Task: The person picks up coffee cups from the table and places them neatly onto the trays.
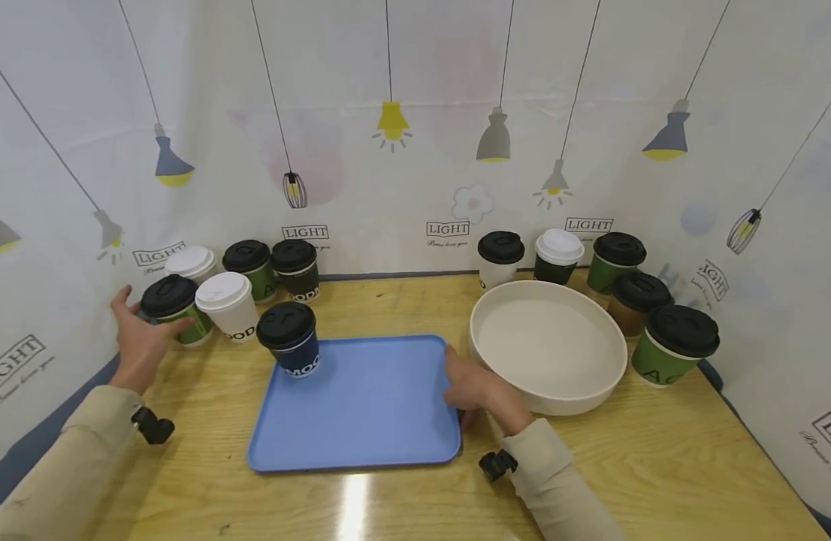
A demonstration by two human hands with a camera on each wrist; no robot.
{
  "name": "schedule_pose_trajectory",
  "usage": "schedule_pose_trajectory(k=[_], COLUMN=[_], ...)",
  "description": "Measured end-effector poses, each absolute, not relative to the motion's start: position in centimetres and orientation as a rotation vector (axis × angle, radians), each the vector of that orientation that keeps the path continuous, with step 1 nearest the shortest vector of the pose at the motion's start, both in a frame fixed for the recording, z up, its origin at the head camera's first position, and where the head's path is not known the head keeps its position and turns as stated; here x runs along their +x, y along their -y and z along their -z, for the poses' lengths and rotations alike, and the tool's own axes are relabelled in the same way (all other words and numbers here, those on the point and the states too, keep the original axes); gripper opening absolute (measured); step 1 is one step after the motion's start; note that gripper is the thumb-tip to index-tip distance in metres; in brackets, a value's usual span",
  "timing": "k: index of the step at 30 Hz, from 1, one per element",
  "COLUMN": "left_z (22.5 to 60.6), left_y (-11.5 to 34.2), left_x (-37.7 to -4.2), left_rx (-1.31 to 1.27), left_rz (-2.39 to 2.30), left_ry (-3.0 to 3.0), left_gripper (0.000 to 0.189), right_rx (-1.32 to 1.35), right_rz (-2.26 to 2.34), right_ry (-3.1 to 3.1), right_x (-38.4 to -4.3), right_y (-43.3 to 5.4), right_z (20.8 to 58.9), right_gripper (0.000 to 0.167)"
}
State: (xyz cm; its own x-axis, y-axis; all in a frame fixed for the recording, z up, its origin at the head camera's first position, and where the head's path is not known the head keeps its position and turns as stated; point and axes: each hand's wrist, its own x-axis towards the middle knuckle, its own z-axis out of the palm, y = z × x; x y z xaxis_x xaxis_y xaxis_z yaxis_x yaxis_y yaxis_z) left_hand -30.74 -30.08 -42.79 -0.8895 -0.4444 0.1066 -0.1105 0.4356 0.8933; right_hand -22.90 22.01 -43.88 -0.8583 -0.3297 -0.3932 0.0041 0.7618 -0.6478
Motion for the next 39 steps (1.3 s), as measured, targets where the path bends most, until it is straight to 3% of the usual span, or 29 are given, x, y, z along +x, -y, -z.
schedule_pose_trajectory(k=[16,24,39], left_z=[44.1,44.6,44.4], left_y=[30.9,30.7,28.8], left_x=[-32.4,-32.0,-26.9], left_rx=[0.499,0.464,0.490], left_rz=[1.478,1.416,1.417], left_ry=[2.380,2.346,2.344], left_gripper=[0.123,0.111,0.108], right_rx=[-0.250,-0.251,-0.239], right_rz=[0.901,0.892,0.907], right_ry=[-2.452,-2.458,-2.442], right_x=[-23.0,-22.9,-23.1], right_y=[-21.9,-21.8,-22.0], right_z=[44.2,44.3,44.0], right_gripper=[0.085,0.084,0.085])
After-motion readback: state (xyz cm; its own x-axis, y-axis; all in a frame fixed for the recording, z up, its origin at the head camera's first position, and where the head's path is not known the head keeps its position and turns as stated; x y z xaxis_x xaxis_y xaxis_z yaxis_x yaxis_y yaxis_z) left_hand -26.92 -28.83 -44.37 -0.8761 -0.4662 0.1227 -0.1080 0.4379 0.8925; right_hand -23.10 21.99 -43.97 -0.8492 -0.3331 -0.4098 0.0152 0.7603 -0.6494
